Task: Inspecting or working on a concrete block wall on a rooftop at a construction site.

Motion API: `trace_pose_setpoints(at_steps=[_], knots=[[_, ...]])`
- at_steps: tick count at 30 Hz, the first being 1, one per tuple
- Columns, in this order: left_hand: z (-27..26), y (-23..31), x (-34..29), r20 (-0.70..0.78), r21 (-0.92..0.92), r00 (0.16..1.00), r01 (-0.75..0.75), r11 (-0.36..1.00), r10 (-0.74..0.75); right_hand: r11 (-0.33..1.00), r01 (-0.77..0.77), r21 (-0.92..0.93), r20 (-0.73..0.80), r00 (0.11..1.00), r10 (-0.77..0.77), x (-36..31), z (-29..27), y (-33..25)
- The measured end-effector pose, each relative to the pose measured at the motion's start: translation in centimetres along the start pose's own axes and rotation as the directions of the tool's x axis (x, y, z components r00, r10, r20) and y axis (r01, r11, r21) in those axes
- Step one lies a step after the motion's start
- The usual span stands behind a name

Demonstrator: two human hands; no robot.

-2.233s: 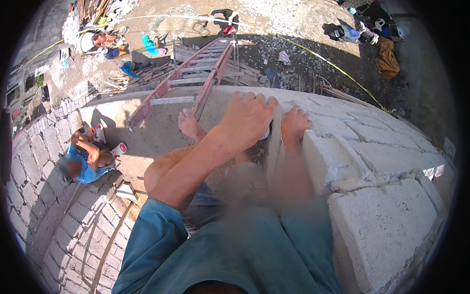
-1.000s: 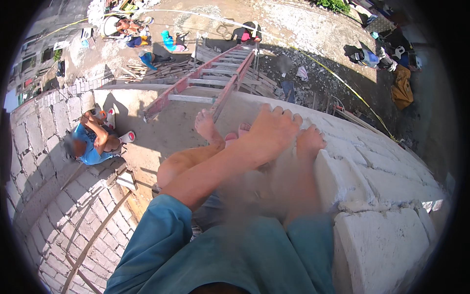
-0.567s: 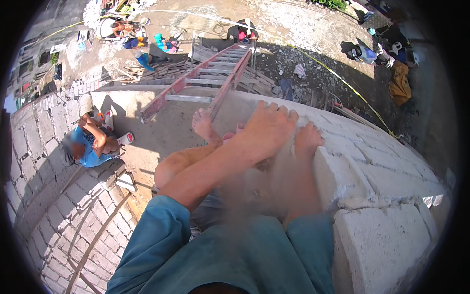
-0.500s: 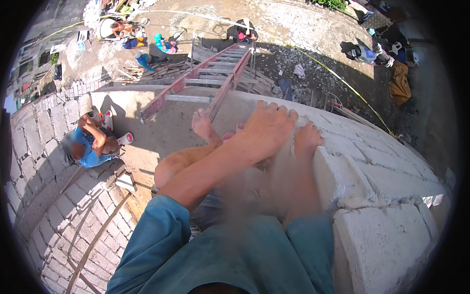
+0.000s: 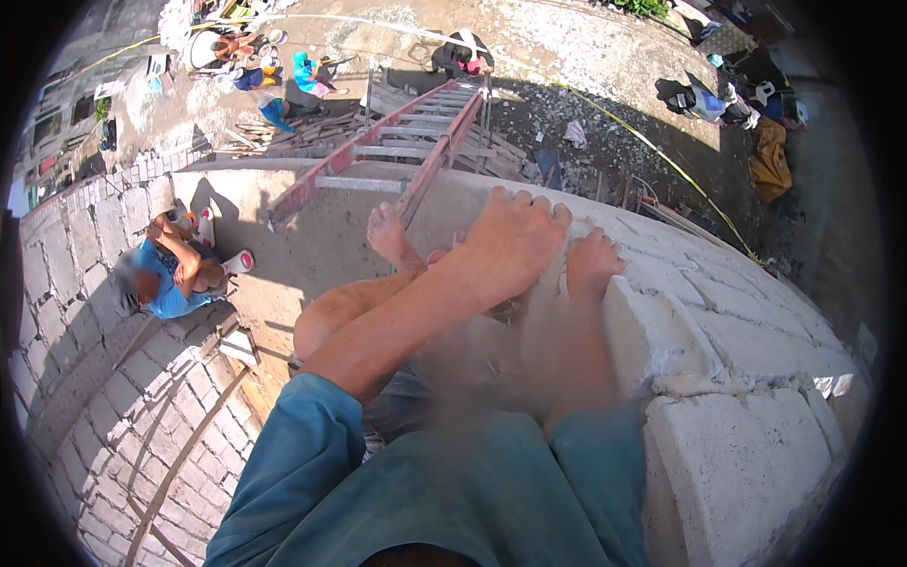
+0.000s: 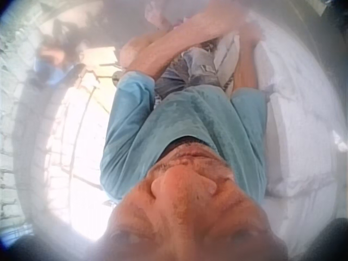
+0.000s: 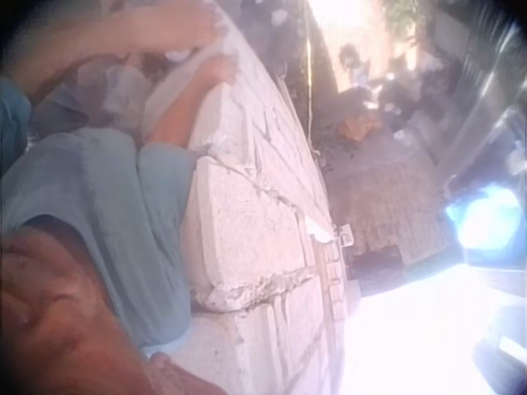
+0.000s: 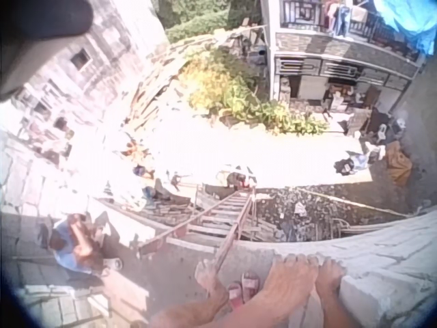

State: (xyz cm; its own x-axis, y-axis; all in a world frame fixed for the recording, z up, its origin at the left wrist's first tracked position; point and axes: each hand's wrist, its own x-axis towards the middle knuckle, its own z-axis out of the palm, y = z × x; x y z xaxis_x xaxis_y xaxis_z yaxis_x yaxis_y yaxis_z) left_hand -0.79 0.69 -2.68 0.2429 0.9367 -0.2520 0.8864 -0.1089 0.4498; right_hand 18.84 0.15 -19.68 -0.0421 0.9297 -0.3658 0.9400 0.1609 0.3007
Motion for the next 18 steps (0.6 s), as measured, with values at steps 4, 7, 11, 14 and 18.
trace_pose_setpoints(at_steps=[4,7,11,14,18], knots=[[-0.2,-0.3,-0.3,0.003,-0.013,1.000,-0.001,1.000,0.001,1.000,0.022,0.003,-0.028,0.999,-0.022,0.2,-0.2,0.0],[0.1,-0.4,-0.8,-0.007,-0.024,1.000,0.020,1.000,-0.020,0.997,0.058,0.049,-0.028,0.998,-0.057,0.0,0.2,-0.1],[0.7,0.9,0.0,0.069,-0.081,0.990,0.127,0.989,-0.122,0.992,0.107,0.060,-0.152,0.984,-0.097,-0.7,0.9,-0.2],[2.1,1.5,0.4,0.071,-0.150,0.985,0.169,0.974,-0.160,0.984,0.166,-0.058,-0.304,0.936,-0.176,-0.8,2.6,0.3],[0.8,1.3,-0.2,0.067,-0.121,0.978,0.204,0.971,-0.197,0.960,0.189,-0.209,-0.451,0.852,-0.266,-0.5,4.9,0.8]])
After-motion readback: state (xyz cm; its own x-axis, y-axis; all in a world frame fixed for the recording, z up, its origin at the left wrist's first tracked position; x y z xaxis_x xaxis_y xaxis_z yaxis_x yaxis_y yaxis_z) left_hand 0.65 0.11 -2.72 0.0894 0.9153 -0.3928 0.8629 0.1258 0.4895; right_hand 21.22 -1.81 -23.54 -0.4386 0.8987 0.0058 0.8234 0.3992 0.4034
